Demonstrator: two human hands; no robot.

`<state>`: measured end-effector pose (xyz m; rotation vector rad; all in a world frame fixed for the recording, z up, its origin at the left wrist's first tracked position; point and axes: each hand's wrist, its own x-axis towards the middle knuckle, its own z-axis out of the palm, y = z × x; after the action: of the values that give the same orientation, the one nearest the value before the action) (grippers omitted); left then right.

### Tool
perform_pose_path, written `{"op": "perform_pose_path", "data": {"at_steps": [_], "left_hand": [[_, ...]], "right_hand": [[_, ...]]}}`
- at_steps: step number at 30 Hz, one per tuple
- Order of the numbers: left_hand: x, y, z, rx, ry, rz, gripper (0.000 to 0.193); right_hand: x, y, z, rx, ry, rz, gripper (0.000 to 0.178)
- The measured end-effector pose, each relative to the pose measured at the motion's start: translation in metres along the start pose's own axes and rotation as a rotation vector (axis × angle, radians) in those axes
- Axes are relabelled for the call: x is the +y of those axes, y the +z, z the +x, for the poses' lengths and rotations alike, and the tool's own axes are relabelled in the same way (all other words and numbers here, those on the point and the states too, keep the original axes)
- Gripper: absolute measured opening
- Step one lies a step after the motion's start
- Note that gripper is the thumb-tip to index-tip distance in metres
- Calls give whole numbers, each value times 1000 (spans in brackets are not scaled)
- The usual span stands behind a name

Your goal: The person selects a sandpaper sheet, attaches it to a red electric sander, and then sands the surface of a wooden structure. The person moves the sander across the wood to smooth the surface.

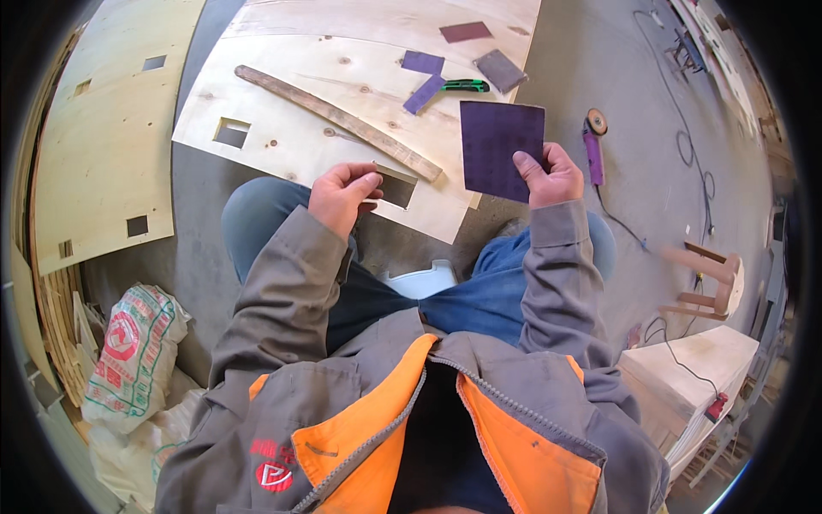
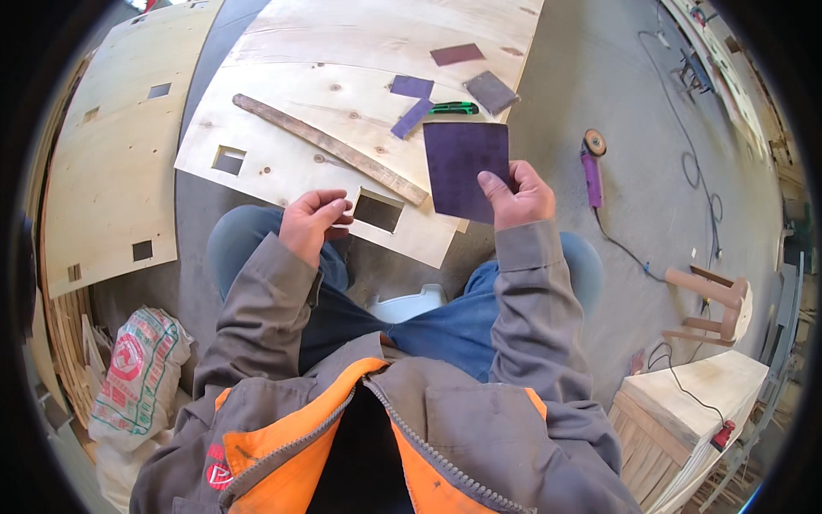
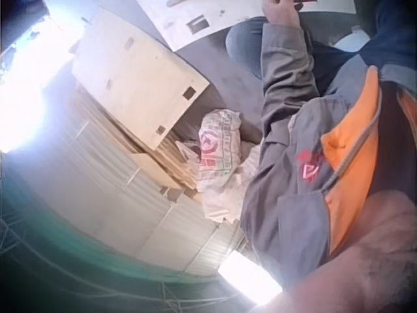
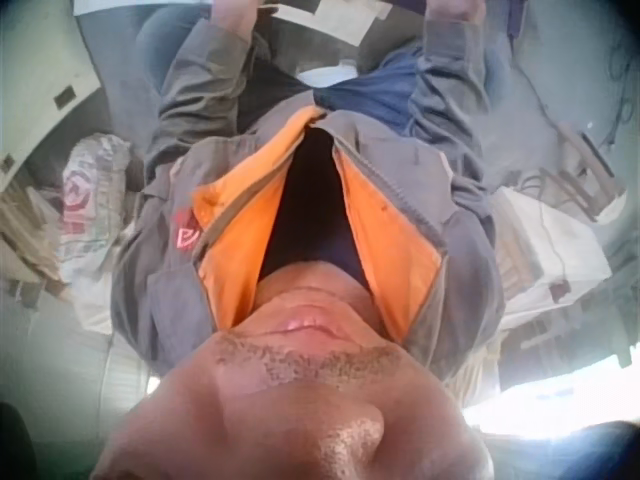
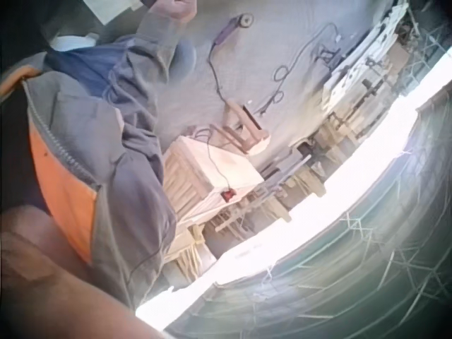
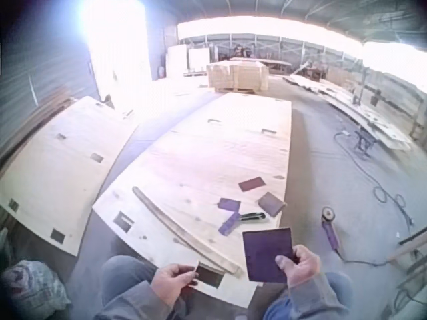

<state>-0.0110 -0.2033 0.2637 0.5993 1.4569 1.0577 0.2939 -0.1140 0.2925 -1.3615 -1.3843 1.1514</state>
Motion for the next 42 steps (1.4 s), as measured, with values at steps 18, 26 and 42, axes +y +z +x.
{"op": "perform_pose_path", "data": {"at_steps": [18,26,42], "left_hand": [[-14,35,76,-333,-530,435,35],[-2,44,44,-451,-656,529,31],[60,32,-7,-286,-738,722,31]], "right_hand": [[28,56,76,-306,591,-267,21],[20,60,33,-282,806,-184,20],[-71,-33,-37,186,798,-59,27]]}}
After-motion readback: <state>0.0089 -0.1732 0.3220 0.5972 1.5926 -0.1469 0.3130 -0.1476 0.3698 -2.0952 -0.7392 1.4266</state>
